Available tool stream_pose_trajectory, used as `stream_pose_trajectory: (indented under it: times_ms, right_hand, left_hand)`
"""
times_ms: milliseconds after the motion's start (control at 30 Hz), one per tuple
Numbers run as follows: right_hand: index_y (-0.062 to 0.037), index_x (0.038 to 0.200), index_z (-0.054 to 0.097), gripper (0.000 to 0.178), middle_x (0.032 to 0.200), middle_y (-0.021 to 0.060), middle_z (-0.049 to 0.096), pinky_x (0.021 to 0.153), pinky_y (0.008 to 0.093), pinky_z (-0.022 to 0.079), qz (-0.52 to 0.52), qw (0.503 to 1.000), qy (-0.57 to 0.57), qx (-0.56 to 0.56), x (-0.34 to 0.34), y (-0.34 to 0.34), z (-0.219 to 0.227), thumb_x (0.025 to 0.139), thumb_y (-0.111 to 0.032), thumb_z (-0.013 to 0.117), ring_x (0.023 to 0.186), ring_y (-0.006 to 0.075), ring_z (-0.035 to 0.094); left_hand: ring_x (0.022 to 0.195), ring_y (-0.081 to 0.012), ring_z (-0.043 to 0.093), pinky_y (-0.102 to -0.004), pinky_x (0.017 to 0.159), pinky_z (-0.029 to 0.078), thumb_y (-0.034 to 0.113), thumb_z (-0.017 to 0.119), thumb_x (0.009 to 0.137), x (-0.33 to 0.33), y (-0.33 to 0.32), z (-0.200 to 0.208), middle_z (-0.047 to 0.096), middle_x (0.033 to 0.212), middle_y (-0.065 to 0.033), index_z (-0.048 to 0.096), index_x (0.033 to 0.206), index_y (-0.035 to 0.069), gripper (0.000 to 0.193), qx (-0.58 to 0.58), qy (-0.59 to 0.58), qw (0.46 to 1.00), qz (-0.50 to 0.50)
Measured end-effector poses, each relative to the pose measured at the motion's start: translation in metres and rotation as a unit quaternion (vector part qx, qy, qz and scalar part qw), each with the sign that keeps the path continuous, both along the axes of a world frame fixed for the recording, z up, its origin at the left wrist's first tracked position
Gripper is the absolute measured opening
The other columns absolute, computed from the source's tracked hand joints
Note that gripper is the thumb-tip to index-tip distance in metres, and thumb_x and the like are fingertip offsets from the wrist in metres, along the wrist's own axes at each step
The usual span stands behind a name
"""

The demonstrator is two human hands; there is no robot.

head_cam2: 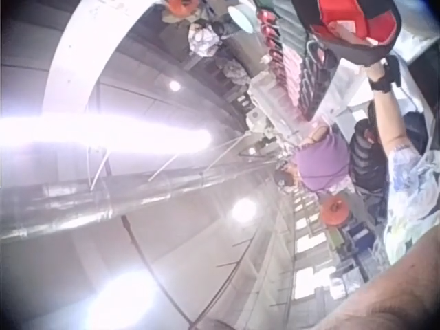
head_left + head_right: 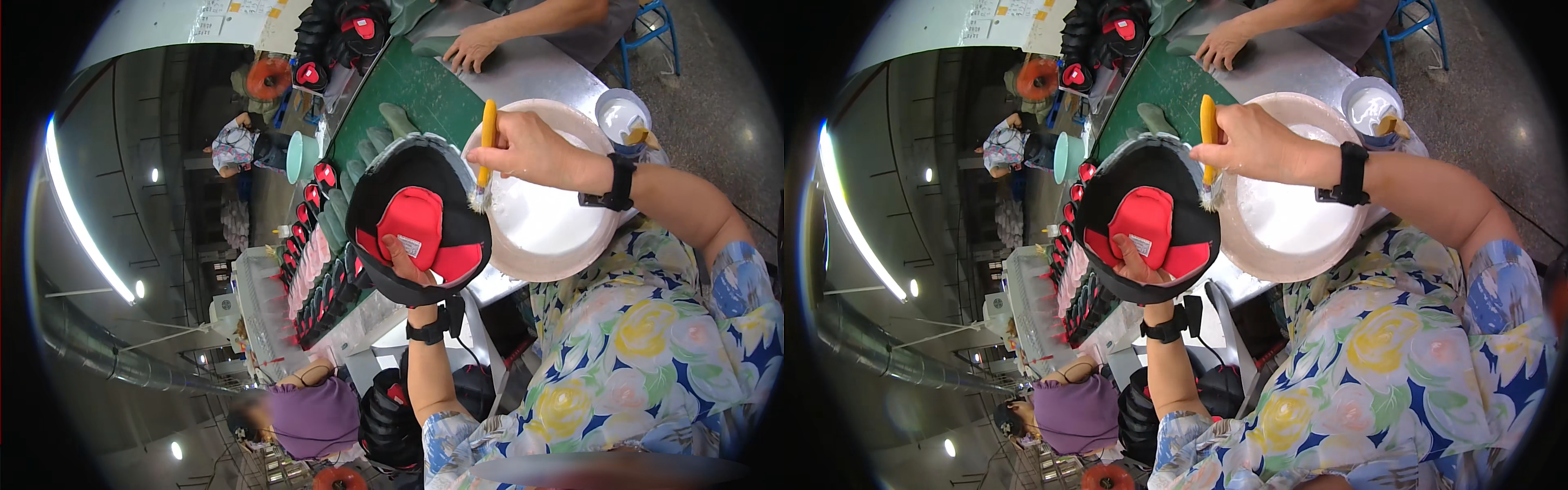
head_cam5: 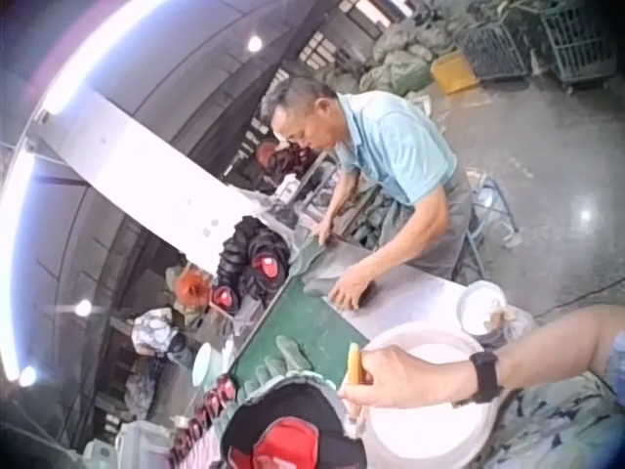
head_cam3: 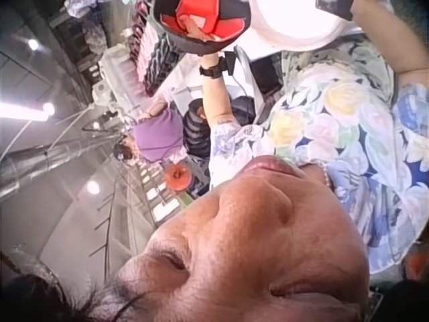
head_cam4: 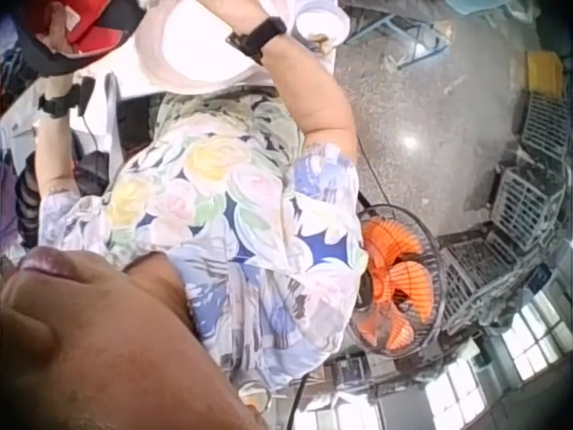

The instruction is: Applying glue to the interior components of shoes using a brush on a production line.

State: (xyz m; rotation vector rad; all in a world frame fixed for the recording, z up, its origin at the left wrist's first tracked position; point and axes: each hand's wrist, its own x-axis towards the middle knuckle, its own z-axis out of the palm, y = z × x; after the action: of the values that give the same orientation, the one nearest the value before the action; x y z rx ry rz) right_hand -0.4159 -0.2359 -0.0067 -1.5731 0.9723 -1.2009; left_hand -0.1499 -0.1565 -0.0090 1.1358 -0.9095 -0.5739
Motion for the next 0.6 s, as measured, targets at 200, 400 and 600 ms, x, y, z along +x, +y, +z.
stream_pose_trajectory:
  times_ms: [200,400,600]
  right_hand:
    - [0.0075,0.081,0.064,0.037,0.069,0.0169,0.068,0.056,0.0308,0.053,0.065,0.995,-0.052,0.06,0.011,0.017,-0.007,0.085,-0.029,0.069,0.059,0.0212,0.069]
    - [0.0065,0.085,0.064,0.035,0.076,0.0149,0.069,0.058,0.0303,0.054,0.135,0.982,-0.063,0.116,0.004,0.033,0.009,0.087,-0.028,0.069,0.061,0.0186,0.068]
    - [0.0017,0.093,0.062,0.029,0.078,0.0096,0.068,0.062,0.0269,0.05,0.124,0.983,-0.135,-0.008,-0.01,0.028,0.009,0.088,-0.025,0.074,0.068,0.0152,0.066]
  left_hand:
    - [0.119,-0.0317,0.059,-0.0433,0.105,0.046,0.013,0.057,0.099,-0.006,0.012,0.003,0.058,0.133,-0.0223,0.045,0.14,0.002,0.044,-0.099,-0.406,0.902,0.106]
    - [0.12,-0.04,0.059,-0.0492,0.105,0.045,0.013,0.063,0.093,0.005,0.001,0.022,0.057,0.134,-0.0262,0.047,0.134,0.0,0.046,-0.24,-0.525,0.816,0.011]
    - [0.108,-0.0284,0.065,-0.0406,0.1,0.047,0.016,0.078,0.079,0.073,-0.002,0.017,0.064,0.122,-0.0169,0.046,0.139,0.001,0.07,-0.063,-0.573,0.817,-0.011]
